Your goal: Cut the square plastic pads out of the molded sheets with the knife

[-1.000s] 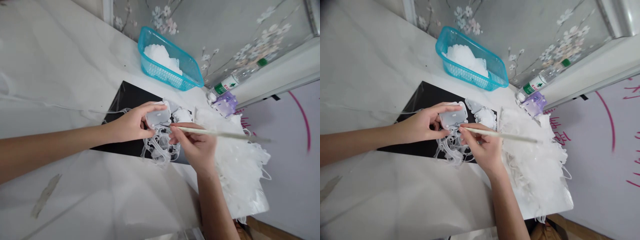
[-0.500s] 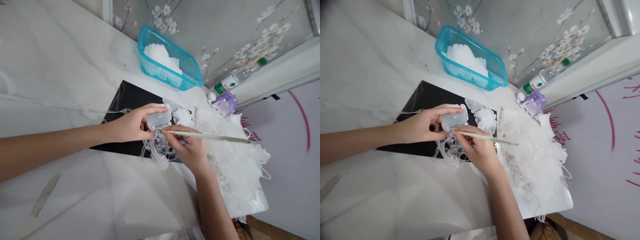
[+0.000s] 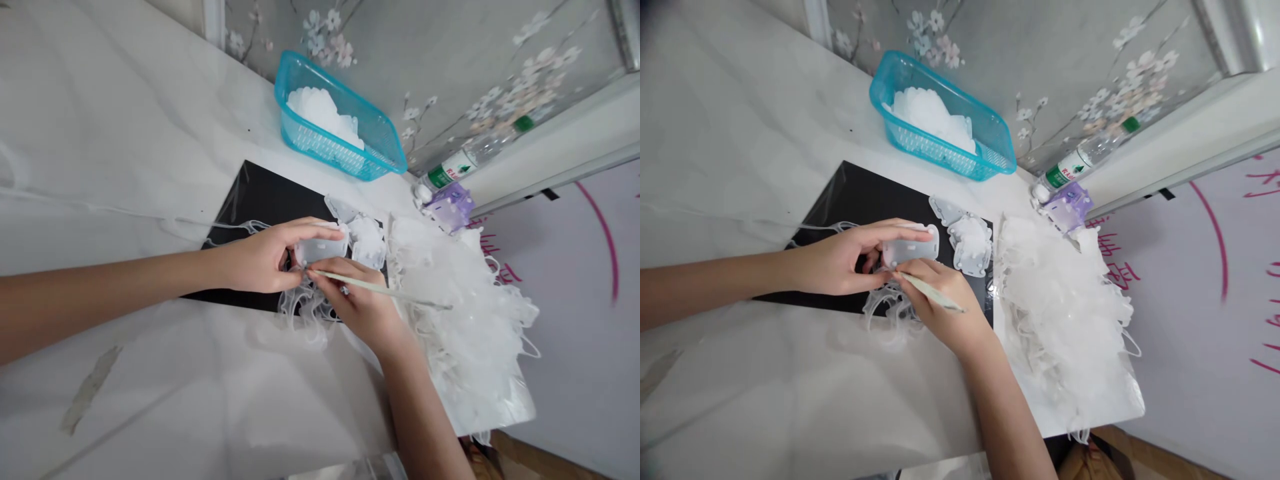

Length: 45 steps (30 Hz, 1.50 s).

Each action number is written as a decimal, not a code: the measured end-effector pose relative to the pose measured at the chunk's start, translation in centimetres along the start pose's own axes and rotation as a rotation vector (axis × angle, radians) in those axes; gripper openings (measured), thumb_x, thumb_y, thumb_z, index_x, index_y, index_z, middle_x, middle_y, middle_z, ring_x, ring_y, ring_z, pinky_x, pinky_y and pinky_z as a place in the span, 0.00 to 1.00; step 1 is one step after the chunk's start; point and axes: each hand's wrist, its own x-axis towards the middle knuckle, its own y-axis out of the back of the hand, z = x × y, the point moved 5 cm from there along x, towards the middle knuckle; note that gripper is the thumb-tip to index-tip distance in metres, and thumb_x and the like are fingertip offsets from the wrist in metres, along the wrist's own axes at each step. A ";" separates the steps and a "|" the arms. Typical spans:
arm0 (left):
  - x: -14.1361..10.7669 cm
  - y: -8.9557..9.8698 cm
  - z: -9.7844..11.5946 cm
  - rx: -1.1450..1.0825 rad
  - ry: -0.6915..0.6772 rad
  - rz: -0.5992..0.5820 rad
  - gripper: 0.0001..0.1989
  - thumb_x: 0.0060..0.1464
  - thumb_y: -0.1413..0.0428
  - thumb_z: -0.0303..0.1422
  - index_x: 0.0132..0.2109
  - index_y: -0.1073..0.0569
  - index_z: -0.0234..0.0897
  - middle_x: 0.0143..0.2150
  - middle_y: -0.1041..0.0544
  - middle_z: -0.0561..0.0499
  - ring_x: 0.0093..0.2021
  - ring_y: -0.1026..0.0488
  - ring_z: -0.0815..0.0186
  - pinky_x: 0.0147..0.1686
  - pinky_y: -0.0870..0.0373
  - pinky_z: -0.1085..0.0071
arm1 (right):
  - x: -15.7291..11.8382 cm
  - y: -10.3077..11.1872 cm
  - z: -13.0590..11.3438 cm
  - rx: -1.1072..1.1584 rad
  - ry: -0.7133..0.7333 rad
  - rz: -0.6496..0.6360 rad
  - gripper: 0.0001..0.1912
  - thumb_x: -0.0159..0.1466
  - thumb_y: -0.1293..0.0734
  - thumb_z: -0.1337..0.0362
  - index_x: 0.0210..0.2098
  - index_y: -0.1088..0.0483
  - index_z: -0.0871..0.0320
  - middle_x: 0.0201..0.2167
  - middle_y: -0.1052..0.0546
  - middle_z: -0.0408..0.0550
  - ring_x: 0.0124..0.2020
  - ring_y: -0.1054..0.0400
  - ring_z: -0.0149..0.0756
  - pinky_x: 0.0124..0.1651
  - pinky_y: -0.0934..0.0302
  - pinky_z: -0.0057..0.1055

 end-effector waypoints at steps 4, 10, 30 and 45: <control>0.0 0.2 -0.3 -0.021 0.020 0.008 0.31 0.42 0.47 0.21 0.56 0.32 0.45 0.60 0.36 0.47 0.24 0.37 0.80 0.22 0.38 0.79 | 0.1 0.1 0.2 -0.009 -0.024 -0.004 0.05 0.65 0.39 0.68 0.37 0.31 0.59 0.35 0.23 0.48 0.35 0.29 0.30 0.36 0.34 0.26; 0.0 0.5 -0.8 -0.013 0.051 0.073 0.23 0.50 0.49 0.26 0.54 0.31 0.41 0.58 0.33 0.48 0.29 0.31 0.74 0.26 0.36 0.76 | 0.3 0.7 0.4 0.004 -0.099 0.010 0.06 0.64 0.39 0.66 0.36 0.30 0.58 0.32 0.23 0.46 0.31 0.29 0.29 0.31 0.34 0.25; 0.4 1.5 -1.4 -0.144 0.230 0.170 0.05 0.44 0.42 0.30 0.30 0.30 0.34 0.25 0.30 0.56 0.27 0.32 0.71 0.26 0.36 0.76 | 0.0 1.7 1.2 0.141 -0.322 0.215 0.04 0.58 0.36 0.68 0.32 0.29 0.58 0.28 0.26 0.44 0.26 0.33 0.28 0.27 0.37 0.24; 0.2 0.7 -1.1 -0.417 0.246 -0.033 0.08 0.49 0.42 0.36 0.34 0.27 0.35 0.28 0.25 0.53 0.28 0.30 0.70 0.28 0.33 0.75 | -0.1 1.8 -1.8 -0.237 0.132 0.260 0.09 0.56 0.41 0.77 0.31 0.34 0.59 0.25 0.28 0.49 0.27 0.34 0.34 0.28 0.39 0.30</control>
